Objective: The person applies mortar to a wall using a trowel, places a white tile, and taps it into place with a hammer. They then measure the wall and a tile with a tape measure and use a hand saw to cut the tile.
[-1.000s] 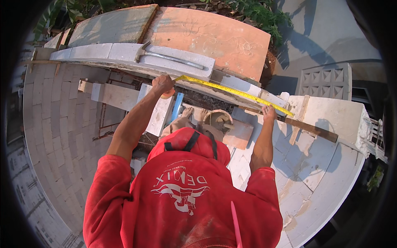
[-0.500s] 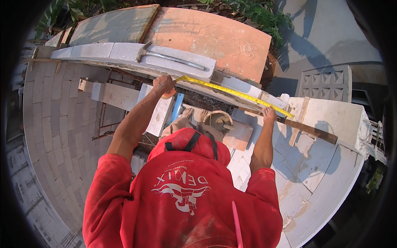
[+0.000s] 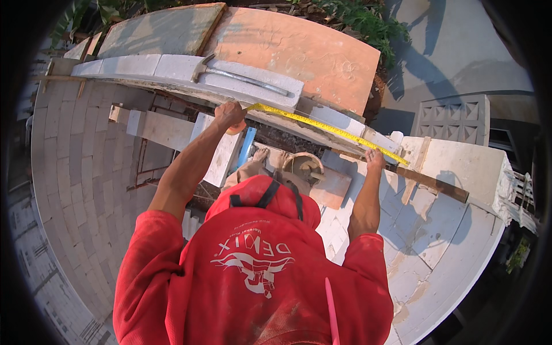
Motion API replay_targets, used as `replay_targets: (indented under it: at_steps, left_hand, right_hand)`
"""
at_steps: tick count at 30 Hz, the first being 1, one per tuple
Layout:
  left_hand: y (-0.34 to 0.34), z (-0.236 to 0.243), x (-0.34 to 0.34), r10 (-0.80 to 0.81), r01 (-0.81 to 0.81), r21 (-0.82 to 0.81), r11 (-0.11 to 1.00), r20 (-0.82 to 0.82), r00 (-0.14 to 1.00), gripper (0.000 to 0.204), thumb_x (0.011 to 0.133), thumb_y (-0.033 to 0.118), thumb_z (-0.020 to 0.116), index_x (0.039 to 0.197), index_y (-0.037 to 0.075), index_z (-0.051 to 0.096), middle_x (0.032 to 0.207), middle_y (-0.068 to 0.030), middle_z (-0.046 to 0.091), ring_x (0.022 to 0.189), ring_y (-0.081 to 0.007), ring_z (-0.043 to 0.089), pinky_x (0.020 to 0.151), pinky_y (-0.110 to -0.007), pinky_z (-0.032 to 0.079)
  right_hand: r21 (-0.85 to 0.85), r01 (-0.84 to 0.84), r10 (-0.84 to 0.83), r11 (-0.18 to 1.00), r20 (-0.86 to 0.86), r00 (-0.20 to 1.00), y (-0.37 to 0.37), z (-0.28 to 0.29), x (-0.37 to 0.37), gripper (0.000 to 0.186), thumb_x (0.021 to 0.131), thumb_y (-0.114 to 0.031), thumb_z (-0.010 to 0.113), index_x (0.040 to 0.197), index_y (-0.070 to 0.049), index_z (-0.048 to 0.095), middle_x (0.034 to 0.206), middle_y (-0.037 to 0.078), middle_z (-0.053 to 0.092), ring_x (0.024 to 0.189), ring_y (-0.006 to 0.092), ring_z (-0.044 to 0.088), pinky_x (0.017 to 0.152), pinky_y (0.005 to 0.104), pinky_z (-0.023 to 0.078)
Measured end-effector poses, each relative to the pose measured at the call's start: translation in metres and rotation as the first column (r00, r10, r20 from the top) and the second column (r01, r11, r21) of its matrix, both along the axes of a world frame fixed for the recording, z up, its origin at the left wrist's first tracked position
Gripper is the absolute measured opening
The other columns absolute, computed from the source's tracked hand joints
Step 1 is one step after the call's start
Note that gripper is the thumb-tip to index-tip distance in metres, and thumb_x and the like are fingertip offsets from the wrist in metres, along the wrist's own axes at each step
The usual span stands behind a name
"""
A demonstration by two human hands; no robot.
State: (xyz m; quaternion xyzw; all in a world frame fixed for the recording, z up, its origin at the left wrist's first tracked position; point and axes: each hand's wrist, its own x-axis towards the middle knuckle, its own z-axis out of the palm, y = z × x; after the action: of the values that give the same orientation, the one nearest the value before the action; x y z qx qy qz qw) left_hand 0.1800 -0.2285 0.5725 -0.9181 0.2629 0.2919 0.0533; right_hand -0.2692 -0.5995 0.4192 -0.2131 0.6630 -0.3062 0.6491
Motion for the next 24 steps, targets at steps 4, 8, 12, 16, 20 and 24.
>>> replay_targets:
  at_steps: [4, 8, 12, 16, 20, 24]
  left_hand:
    - [-0.001, 0.003, -0.002, 0.002, -0.002, -0.009, 1.0, 0.015, 1.0, 0.047, 0.088, 0.047, 0.057, 0.112, 0.012, 0.075, 0.113, -0.0198, 0.072, 0.108, -0.0384, 0.069, 0.093, -0.049, 0.052]
    - [-0.003, 0.005, -0.001, 0.031, -0.031, 0.0, 1.0, -0.019, 0.999, 0.047, 0.087, 0.047, 0.057, 0.112, 0.011, 0.075, 0.113, -0.0199, 0.072, 0.109, -0.0382, 0.068, 0.094, -0.049, 0.052]
    - [-0.003, 0.005, -0.001, -0.002, 0.002, 0.014, 1.0, -0.002, 1.0, 0.046, 0.088, 0.047, 0.058, 0.112, 0.011, 0.075, 0.113, -0.0193, 0.073, 0.108, -0.0373, 0.069, 0.092, -0.049, 0.053]
    - [-0.004, 0.003, -0.003, -0.029, 0.029, 0.024, 0.999, 0.036, 0.999, 0.045, 0.09, 0.049, 0.06, 0.111, 0.012, 0.076, 0.11, -0.018, 0.073, 0.105, -0.0357, 0.071, 0.088, -0.047, 0.055]
    - [-0.004, 0.004, -0.002, 0.019, -0.019, 0.028, 0.999, -0.013, 1.0, 0.045, 0.088, 0.047, 0.058, 0.11, 0.012, 0.076, 0.115, -0.0204, 0.072, 0.11, -0.0389, 0.068, 0.093, -0.049, 0.052]
    - [-0.006, 0.002, 0.003, 0.001, 0.0, 0.063, 0.998, -0.018, 1.0, 0.045, 0.089, 0.053, 0.058, 0.11, 0.017, 0.077, 0.114, -0.017, 0.073, 0.111, -0.0368, 0.068, 0.094, -0.05, 0.051]
  right_hand:
    - [0.014, 0.0, -0.002, 1.0, 0.109, 0.994, 0.0, -0.004, -0.003, 0.038, 0.103, -0.019, 0.053, 0.131, 0.007, 0.05, 0.122, 0.021, 0.064, 0.107, 0.0294, 0.068, 0.09, 0.0406, 0.06]
    - [0.02, 0.014, -0.016, 1.0, 0.134, 0.991, -0.002, -0.009, -0.009, 0.041, 0.104, -0.02, 0.051, 0.134, 0.008, 0.049, 0.126, 0.022, 0.063, 0.113, 0.0308, 0.066, 0.094, 0.0415, 0.058]
    - [0.057, 0.087, -0.098, 0.995, 0.211, 0.973, -0.002, -0.011, -0.011, 0.044, 0.105, -0.02, 0.045, 0.141, 0.006, 0.045, 0.135, 0.025, 0.057, 0.124, 0.0345, 0.059, 0.1, 0.0447, 0.054]
    - [0.008, 0.001, -0.002, 1.0, 0.111, 0.994, 0.001, -0.009, -0.004, 0.046, 0.106, -0.023, 0.04, 0.144, 0.003, 0.044, 0.137, 0.024, 0.055, 0.123, 0.0354, 0.059, 0.103, 0.047, 0.052]
    - [0.033, 0.045, -0.05, 0.998, 0.135, 0.99, 0.005, -0.002, 0.004, 0.043, 0.105, -0.022, 0.044, 0.139, 0.004, 0.047, 0.13, 0.022, 0.059, 0.115, 0.0317, 0.062, 0.101, 0.0451, 0.054]
    - [0.043, 0.054, -0.052, 0.998, -0.03, 0.998, 0.006, 0.005, 0.008, 0.03, 0.101, -0.016, 0.057, 0.125, 0.003, 0.055, 0.109, 0.017, 0.067, 0.093, 0.0253, 0.069, 0.082, 0.0377, 0.063]
